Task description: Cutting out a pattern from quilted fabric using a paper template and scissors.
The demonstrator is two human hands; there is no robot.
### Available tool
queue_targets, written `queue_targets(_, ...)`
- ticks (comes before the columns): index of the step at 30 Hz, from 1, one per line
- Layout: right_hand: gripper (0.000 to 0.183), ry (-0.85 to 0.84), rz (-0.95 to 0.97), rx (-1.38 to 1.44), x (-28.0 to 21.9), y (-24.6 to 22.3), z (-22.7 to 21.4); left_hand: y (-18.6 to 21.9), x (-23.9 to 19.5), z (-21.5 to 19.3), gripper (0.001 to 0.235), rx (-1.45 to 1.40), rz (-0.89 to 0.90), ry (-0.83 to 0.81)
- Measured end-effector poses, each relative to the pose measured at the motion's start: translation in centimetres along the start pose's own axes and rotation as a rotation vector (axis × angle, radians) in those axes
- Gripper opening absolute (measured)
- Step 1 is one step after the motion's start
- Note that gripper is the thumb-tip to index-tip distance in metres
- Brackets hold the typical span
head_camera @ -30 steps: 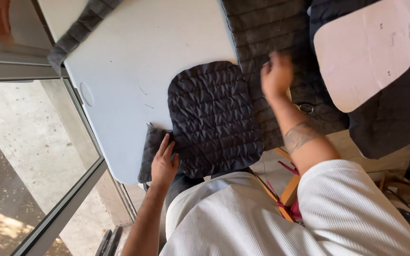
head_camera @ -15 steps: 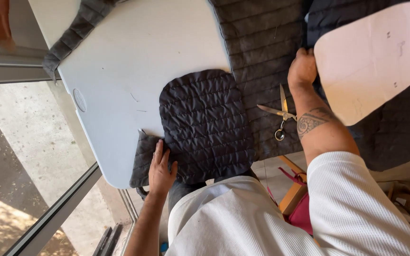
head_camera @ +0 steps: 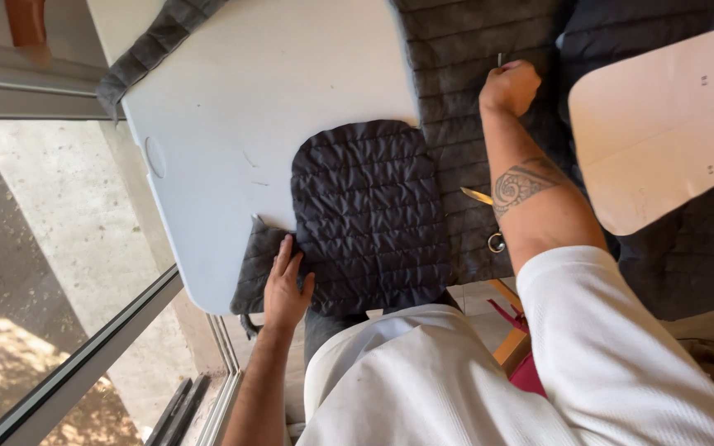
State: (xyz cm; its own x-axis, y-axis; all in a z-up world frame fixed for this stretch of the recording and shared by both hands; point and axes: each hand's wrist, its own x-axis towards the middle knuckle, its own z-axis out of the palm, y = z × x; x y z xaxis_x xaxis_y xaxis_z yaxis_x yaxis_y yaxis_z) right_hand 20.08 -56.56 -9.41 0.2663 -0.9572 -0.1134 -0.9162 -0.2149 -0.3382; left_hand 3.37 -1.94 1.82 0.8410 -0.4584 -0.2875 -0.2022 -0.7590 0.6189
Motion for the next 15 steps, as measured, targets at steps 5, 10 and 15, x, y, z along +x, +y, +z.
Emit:
queue_targets(5, 0.028, -0.043, -0.19, -0.378, 1.9, 1.6, 0.7, -1.8, -0.6, 1.3, 0.041, -0.02, 0.039, 0.08)
queue_targets(10, 0.018, -0.029, -0.49, -0.157, -4.7, 0.2, 1.1, -2.4, -0.8, 1.9, 0.042, -0.051, 0.023, 0.087)
queue_targets(15, 0.006, -0.554, -0.786, 0.144, -31.9, -8.4, -1.8, -2.9, -0.7, 2.4, 0.047, 0.0, -0.001, 0.041)
